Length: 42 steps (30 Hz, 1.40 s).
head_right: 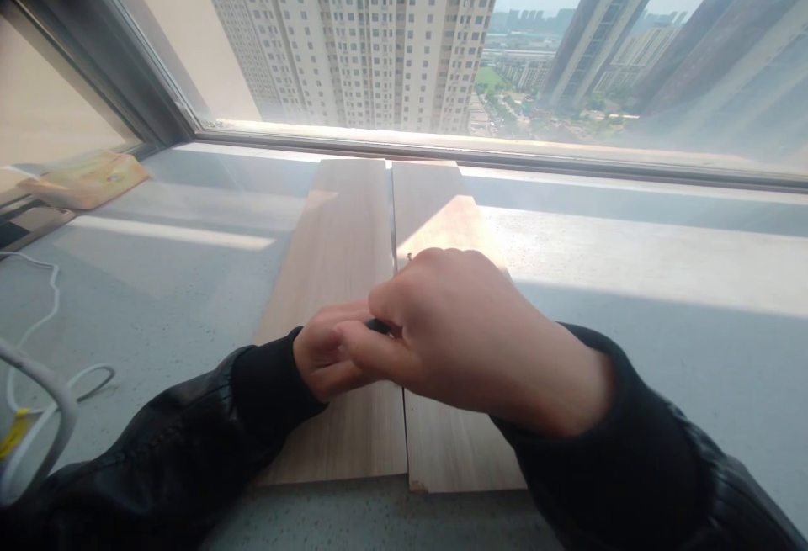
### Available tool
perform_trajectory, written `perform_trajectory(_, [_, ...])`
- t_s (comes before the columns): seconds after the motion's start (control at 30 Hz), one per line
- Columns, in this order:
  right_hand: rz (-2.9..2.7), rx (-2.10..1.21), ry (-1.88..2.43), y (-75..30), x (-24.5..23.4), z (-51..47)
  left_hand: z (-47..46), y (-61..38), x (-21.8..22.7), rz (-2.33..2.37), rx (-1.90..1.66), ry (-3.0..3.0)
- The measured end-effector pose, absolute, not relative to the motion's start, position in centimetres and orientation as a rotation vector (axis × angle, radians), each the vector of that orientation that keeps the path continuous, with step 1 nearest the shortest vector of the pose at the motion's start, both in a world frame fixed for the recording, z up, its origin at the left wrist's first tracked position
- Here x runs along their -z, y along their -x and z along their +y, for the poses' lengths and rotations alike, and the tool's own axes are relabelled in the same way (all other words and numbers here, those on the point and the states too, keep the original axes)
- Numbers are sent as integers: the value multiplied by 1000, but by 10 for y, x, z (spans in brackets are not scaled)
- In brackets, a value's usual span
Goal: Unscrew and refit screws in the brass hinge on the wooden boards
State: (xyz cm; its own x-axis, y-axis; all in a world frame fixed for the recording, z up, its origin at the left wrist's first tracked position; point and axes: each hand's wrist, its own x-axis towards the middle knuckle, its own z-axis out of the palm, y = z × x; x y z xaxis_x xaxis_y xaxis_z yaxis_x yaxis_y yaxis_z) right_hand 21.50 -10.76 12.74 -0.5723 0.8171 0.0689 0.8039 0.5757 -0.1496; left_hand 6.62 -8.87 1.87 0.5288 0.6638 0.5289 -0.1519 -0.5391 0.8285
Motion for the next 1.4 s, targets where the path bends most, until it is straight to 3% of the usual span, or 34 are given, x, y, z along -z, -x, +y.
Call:
perform_trajectory(0.17, [-2672,-228,1371,-224,-126,-103,-86,-59,-24,545,-1113,-1682])
perform_trajectory(0.37, [-2638,-276,1422,-231,-127,-99,-58,-44,-26,980,-1447,-1275])
perform_trajectory(0.8, [-2621,-292,1434,-230,-126,-97,-17,-1,-16,1522,-1405,-1557])
perform_trajectory(0.97, [-2635,-222,1445,-229,-126,-98,-2,12,2,1742,-1233,-1820])
perform_trajectory(1.17, [-2701,-148,1495,-224,-130,-105,0,13,18,1674,-865,-2098])
perform_trajectory(1.4, [-2693,-68,1567,-211,-131,-113,-3,17,12,1570,-721,-2290])
